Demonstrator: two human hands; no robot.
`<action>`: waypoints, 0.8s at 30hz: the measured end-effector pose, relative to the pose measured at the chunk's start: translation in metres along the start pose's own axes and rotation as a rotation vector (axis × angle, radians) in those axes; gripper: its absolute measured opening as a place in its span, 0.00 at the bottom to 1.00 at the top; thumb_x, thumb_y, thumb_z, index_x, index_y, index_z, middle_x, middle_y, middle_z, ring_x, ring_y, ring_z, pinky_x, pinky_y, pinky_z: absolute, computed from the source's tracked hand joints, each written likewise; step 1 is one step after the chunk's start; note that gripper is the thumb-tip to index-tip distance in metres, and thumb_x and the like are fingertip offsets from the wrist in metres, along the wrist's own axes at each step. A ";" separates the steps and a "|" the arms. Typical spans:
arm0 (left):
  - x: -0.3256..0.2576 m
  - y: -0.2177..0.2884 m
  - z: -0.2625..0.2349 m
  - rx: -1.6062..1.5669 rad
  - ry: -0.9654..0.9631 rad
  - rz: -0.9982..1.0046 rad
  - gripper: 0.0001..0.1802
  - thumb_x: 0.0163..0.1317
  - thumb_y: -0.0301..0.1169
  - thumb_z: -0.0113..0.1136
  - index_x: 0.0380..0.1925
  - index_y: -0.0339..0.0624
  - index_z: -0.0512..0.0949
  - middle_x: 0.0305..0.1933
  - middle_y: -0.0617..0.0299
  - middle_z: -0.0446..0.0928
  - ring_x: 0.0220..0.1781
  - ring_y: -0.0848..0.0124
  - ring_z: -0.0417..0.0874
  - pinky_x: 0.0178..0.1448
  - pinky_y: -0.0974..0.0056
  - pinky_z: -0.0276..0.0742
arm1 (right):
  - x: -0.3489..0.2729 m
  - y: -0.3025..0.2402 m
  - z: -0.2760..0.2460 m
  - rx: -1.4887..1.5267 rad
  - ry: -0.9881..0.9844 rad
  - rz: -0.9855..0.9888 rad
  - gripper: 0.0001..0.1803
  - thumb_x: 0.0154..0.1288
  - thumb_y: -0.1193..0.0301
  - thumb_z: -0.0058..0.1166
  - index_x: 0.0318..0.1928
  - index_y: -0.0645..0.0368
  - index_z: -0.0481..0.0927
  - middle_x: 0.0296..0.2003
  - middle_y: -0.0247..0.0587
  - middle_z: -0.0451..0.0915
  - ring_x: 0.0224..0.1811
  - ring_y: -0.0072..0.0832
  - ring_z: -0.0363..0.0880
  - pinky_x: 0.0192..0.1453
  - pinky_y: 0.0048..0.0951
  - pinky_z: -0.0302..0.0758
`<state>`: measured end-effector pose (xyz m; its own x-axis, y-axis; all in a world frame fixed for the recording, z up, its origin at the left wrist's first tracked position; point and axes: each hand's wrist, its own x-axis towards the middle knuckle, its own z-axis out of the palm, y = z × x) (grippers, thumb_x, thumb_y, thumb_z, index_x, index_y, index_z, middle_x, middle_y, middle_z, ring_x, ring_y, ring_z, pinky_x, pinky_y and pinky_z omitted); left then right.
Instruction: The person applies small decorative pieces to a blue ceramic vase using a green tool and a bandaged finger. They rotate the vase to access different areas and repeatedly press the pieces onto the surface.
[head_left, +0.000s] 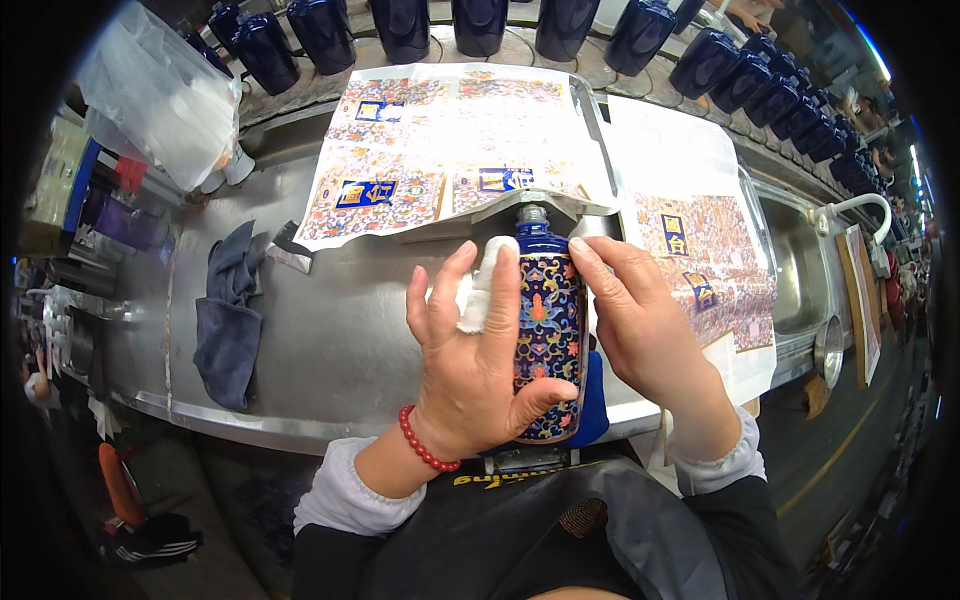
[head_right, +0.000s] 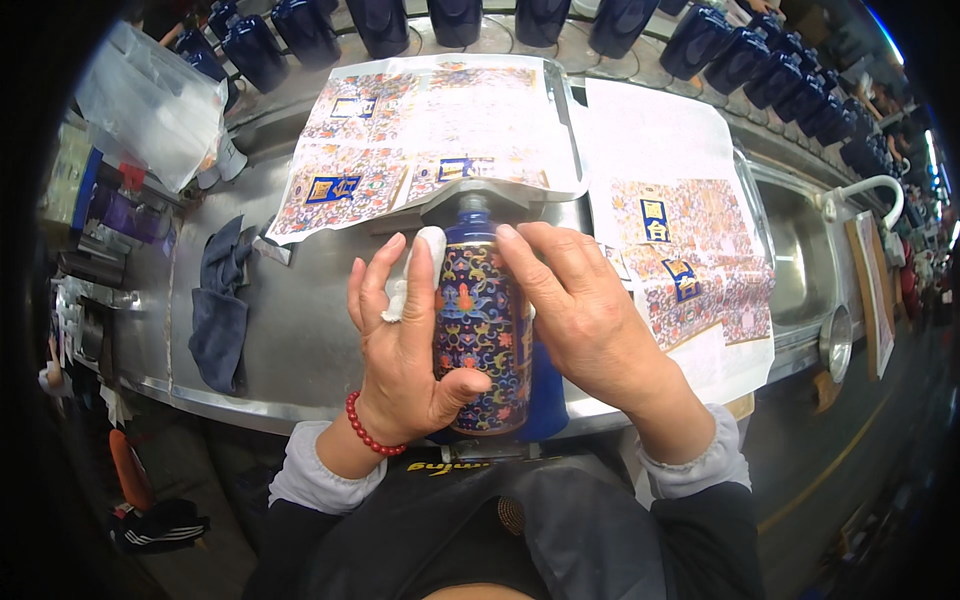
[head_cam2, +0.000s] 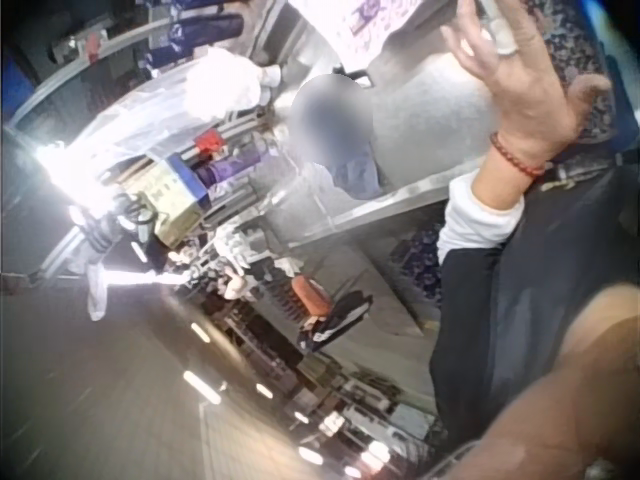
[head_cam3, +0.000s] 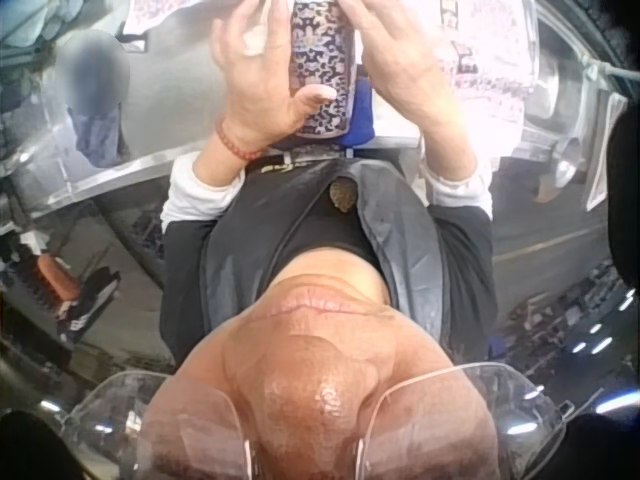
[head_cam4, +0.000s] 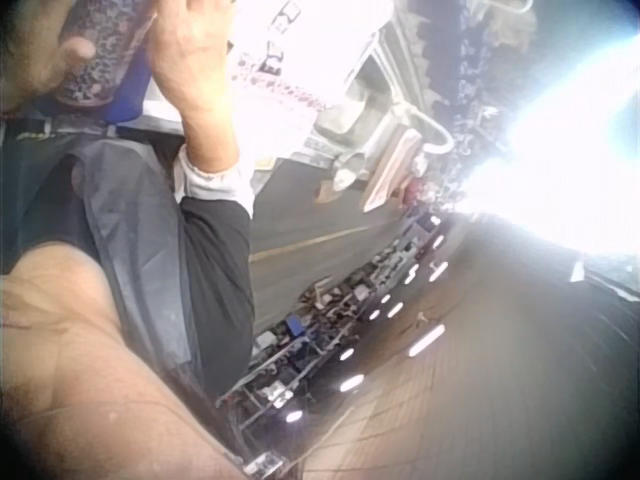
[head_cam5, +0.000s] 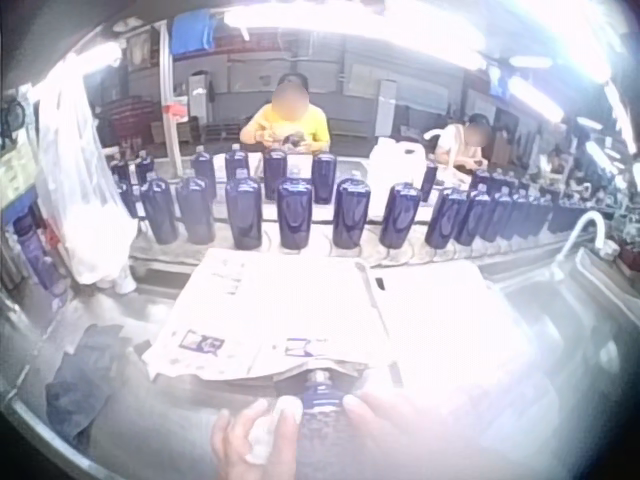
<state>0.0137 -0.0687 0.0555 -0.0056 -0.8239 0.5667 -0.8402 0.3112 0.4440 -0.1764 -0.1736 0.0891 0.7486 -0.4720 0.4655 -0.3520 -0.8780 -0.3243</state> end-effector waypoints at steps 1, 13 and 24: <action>0.001 0.004 -0.003 0.011 -0.047 -0.009 0.59 0.67 0.74 0.41 0.74 0.26 0.64 0.68 0.47 0.74 0.76 0.45 0.60 0.78 0.31 0.38 | -0.001 0.000 0.001 -0.002 0.009 -0.001 0.39 0.49 0.90 0.54 0.68 0.67 0.72 0.56 0.55 0.76 0.56 0.52 0.78 0.61 0.46 0.77; 0.002 0.018 -0.019 0.218 -0.158 -0.001 0.48 0.70 0.71 0.42 0.72 0.42 0.71 0.68 0.54 0.76 0.73 0.51 0.63 0.80 0.31 0.30 | -0.004 0.009 -0.004 0.096 0.122 0.051 0.32 0.54 0.90 0.56 0.62 0.66 0.76 0.52 0.56 0.81 0.54 0.52 0.81 0.59 0.43 0.79; -0.038 0.040 -0.025 0.139 -0.237 0.041 0.50 0.56 0.69 0.65 0.70 0.45 0.72 0.71 0.55 0.70 0.73 0.50 0.59 0.79 0.30 0.35 | 0.026 0.013 -0.030 0.282 -0.076 -0.150 0.18 0.54 0.79 0.70 0.48 0.57 0.86 0.36 0.40 0.80 0.38 0.38 0.80 0.43 0.37 0.76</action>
<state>-0.0063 -0.0124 0.0692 -0.1544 -0.9047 0.3970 -0.9028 0.2924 0.3152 -0.1784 -0.1995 0.1221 0.8241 -0.3221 0.4659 -0.0729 -0.8761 -0.4766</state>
